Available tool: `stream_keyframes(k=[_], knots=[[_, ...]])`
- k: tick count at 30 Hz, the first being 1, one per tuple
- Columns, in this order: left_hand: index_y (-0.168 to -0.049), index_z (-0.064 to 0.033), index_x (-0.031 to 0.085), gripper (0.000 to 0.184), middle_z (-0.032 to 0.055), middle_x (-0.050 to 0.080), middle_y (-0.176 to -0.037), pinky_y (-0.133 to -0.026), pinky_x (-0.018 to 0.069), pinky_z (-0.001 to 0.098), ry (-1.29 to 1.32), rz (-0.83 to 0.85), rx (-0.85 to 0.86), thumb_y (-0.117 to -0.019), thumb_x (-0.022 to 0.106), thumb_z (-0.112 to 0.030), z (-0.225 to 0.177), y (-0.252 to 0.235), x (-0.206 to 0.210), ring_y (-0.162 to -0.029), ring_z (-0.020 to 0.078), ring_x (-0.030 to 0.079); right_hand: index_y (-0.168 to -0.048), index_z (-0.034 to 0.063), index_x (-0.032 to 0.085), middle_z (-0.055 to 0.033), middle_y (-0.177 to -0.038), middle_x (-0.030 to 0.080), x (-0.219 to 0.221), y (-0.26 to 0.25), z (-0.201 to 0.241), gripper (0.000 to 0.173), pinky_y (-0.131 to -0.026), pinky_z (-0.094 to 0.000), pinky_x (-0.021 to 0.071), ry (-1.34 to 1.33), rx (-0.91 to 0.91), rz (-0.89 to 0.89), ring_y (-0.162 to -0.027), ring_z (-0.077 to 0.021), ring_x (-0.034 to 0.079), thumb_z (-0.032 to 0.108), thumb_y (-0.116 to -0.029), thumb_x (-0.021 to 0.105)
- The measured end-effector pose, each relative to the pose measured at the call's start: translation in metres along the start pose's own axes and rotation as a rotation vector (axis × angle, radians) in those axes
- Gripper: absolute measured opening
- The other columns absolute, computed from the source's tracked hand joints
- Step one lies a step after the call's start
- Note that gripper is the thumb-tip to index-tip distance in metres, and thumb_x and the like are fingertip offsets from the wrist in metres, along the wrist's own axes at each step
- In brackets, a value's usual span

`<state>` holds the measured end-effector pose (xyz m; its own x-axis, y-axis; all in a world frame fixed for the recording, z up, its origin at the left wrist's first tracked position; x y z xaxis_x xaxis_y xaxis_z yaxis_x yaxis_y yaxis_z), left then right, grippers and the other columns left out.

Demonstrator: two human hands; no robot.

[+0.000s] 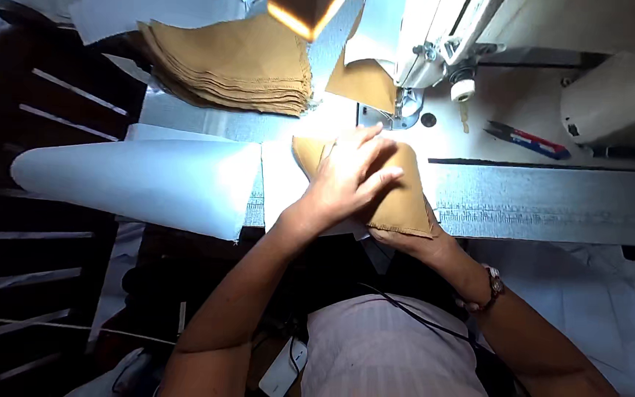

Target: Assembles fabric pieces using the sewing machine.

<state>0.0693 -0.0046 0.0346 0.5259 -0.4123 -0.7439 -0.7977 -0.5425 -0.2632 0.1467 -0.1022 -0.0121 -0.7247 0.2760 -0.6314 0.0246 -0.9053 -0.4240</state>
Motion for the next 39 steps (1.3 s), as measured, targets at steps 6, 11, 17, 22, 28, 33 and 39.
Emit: stream_keyframes(k=[6, 11, 17, 22, 28, 33, 39], knots=[[-0.140, -0.0036, 0.060, 0.058, 0.0124, 0.074, -0.104, -0.117, 0.0142, 0.0725, -0.099, 0.108, -0.016, -0.1060, 0.043, -0.048, 0.031, -0.024, -0.018, -0.110, 0.0317, 0.067, -0.110, 0.0021, 0.073, -0.0153, -0.104, 0.073, -0.001, 0.001, -0.008, 0.043, -0.095, -0.0399, 0.0535, -0.025, 0.060, -0.096, -0.103, -0.0228, 0.069, 0.030, -0.0791, 0.080], [-0.134, 0.0013, 0.059, 0.045, 0.0188, 0.068, -0.111, -0.089, 0.0508, 0.0443, -0.021, 0.219, 0.068, -0.0948, 0.066, -0.018, 0.034, -0.038, -0.017, -0.098, 0.0255, 0.065, -0.105, -0.0012, 0.074, -0.0217, -0.103, 0.073, -0.004, -0.006, 0.001, 0.029, -0.092, -0.0493, 0.0535, 0.123, 0.078, -0.046, -0.103, -0.0345, 0.070, 0.022, -0.0867, 0.074], [-0.139, -0.0043, 0.055, 0.046, 0.0128, 0.068, -0.090, -0.077, 0.0524, 0.0527, -0.103, 0.339, -0.118, -0.0964, 0.069, -0.018, 0.053, -0.038, -0.006, -0.078, 0.0278, 0.065, -0.072, -0.0036, 0.067, -0.0195, -0.070, 0.066, -0.011, -0.023, 0.010, 0.011, -0.066, -0.0515, 0.0555, 0.185, 0.109, 0.078, -0.071, -0.0359, 0.069, 0.000, -0.0826, 0.067], [-0.137, -0.0036, 0.055, 0.040, 0.0183, 0.070, -0.099, -0.079, 0.0538, 0.0584, -0.129, 0.128, -0.339, -0.0998, 0.063, -0.017, 0.049, 0.018, -0.020, -0.087, 0.0351, 0.069, -0.074, 0.0063, 0.066, -0.0090, -0.094, 0.071, -0.026, 0.009, 0.033, 0.023, -0.090, -0.0423, 0.0529, 0.015, -0.121, 0.307, -0.099, -0.0236, 0.068, 0.017, -0.0903, 0.054], [-0.141, -0.0036, 0.052, 0.044, 0.0169, 0.070, -0.109, -0.075, 0.0539, 0.0546, -0.119, -0.058, -0.421, -0.1005, 0.062, -0.020, 0.041, 0.048, -0.016, -0.087, 0.0326, 0.069, -0.121, 0.0010, 0.071, -0.0152, -0.116, 0.073, -0.044, 0.028, 0.017, 0.045, -0.101, -0.0468, 0.0502, 0.085, 0.130, 0.054, -0.113, -0.0278, 0.068, 0.039, -0.1033, 0.055], [-0.143, -0.0051, 0.052, 0.048, 0.0169, 0.070, -0.104, -0.075, 0.0533, 0.0565, -0.115, -0.044, -0.443, -0.0999, 0.064, -0.020, 0.037, 0.041, -0.018, -0.086, 0.0339, 0.068, -0.121, 0.0002, 0.073, -0.0177, -0.120, 0.071, -0.041, 0.024, 0.012, 0.043, -0.095, -0.0535, 0.0474, 0.215, 0.230, 0.006, -0.112, -0.0356, 0.065, 0.034, -0.1020, 0.056], [-0.137, -0.0007, 0.056, 0.040, 0.0184, 0.069, -0.121, -0.086, 0.0553, 0.0508, -0.086, -0.074, -0.305, -0.0991, 0.063, -0.011, 0.030, 0.031, -0.011, -0.100, 0.0318, 0.070, -0.120, -0.0030, 0.072, -0.0199, -0.117, 0.070, -0.042, 0.025, 0.011, 0.043, -0.093, -0.0478, 0.0504, 0.223, 0.245, 0.006, -0.109, -0.0362, 0.064, 0.032, -0.0998, 0.059]])
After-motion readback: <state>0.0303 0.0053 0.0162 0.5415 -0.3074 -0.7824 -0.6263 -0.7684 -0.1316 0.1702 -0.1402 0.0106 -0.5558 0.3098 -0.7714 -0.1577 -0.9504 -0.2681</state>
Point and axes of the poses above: each hand's wrist, its own y-axis away from the middle knuckle, its own x-axis out of the palm, z = x × y, the point moved 7 cm from there along -y, towards the middle knuckle
